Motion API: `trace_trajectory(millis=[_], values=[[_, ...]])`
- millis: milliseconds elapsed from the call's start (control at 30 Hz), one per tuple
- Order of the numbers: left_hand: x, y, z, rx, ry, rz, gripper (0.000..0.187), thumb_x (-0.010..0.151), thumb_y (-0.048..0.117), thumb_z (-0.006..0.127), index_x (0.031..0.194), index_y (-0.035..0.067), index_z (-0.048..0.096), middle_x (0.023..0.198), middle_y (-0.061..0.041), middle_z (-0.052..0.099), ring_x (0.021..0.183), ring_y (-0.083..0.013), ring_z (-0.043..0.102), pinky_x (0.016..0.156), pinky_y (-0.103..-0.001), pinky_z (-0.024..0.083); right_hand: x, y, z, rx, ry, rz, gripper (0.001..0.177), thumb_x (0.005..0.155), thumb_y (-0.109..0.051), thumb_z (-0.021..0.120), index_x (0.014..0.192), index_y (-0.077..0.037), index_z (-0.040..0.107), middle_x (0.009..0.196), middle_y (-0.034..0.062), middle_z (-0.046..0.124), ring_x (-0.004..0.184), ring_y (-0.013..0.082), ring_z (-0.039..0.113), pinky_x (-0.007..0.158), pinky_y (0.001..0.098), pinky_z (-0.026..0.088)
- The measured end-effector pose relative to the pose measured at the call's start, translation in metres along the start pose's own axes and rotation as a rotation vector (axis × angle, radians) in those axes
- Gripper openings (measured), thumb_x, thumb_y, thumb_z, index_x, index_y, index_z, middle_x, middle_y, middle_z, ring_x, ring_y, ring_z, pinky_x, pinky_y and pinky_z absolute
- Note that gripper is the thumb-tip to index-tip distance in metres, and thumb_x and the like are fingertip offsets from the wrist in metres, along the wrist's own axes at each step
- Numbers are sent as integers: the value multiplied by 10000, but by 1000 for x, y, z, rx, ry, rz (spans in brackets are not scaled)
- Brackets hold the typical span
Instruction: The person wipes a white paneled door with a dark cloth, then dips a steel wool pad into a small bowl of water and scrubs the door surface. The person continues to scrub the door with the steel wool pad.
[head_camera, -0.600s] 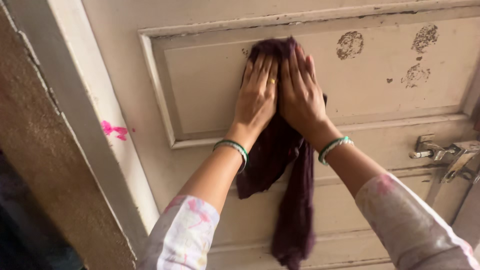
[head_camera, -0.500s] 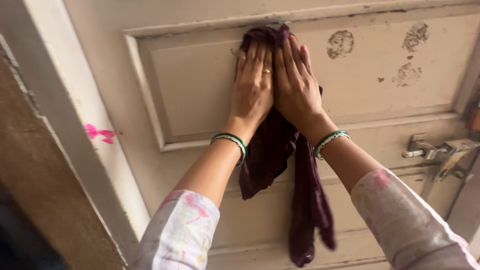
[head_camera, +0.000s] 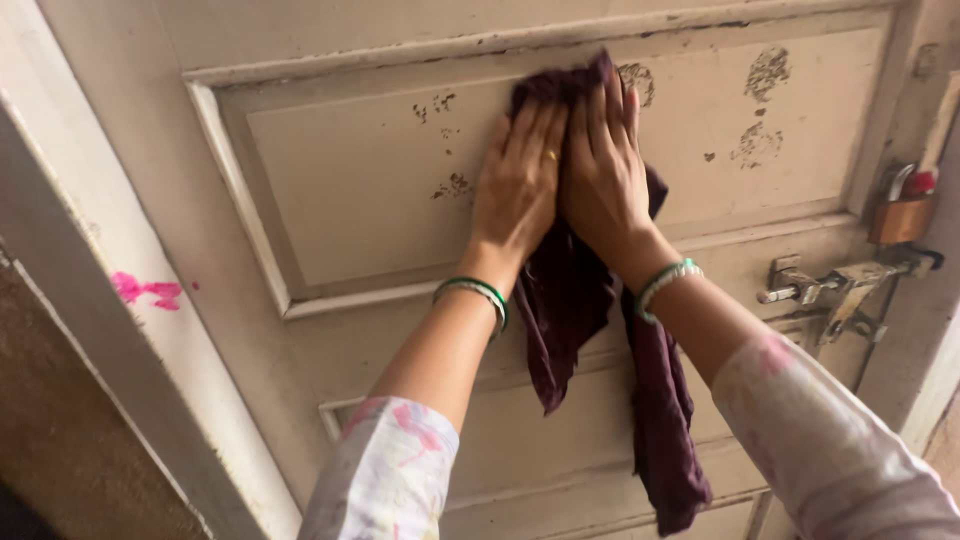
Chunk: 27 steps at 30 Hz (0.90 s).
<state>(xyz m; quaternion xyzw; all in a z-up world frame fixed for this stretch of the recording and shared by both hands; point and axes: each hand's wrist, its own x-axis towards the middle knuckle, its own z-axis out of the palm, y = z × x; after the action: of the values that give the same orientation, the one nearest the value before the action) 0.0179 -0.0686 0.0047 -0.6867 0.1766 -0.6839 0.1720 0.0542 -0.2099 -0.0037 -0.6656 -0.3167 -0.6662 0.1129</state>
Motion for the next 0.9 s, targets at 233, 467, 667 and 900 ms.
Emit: trace_trajectory(millis=[233, 467, 667, 900], values=[[-44, 42, -5, -60, -32, -116, 434, 1011, 32, 522, 1437, -40, 570, 1531, -157, 559, 1484, -277, 472, 1318, -472, 268, -52, -20, -2, 136, 48, 73, 552, 1034, -77, 532, 1493, 203, 407, 1589, 390, 342, 1541, 481, 267, 1277, 593, 193], [-24, 15, -12, -77, -131, -11, 472, 1010, 109, 534, 1455, -49, 545, 1558, -172, 495, 1496, -295, 411, 1288, -476, 250, -28, -5, -12, 190, 104, -37, 567, 1044, -100, 501, 1492, 231, 398, 1586, 431, 341, 1530, 513, 292, 1278, 571, 246], [26, -12, 6, -83, -27, -43, 508, 1031, 143, 507, 1519, 7, 486, 1603, -134, 457, 1535, -265, 363, 1308, -471, 219, 19, -3, -6, 138, 185, 100, 518, 1079, -132, 517, 1506, 152, 442, 1587, 319, 392, 1527, 448, 345, 1280, 564, 290], [-3, -51, -14, -110, 112, -115, 457, 1074, 115, 490, 1519, 11, 489, 1588, -168, 477, 1530, -284, 402, 1332, -495, 215, 44, -55, -1, 44, 255, 65, 522, 1069, -159, 582, 1483, 139, 469, 1547, 313, 415, 1491, 479, 343, 1250, 572, 319]])
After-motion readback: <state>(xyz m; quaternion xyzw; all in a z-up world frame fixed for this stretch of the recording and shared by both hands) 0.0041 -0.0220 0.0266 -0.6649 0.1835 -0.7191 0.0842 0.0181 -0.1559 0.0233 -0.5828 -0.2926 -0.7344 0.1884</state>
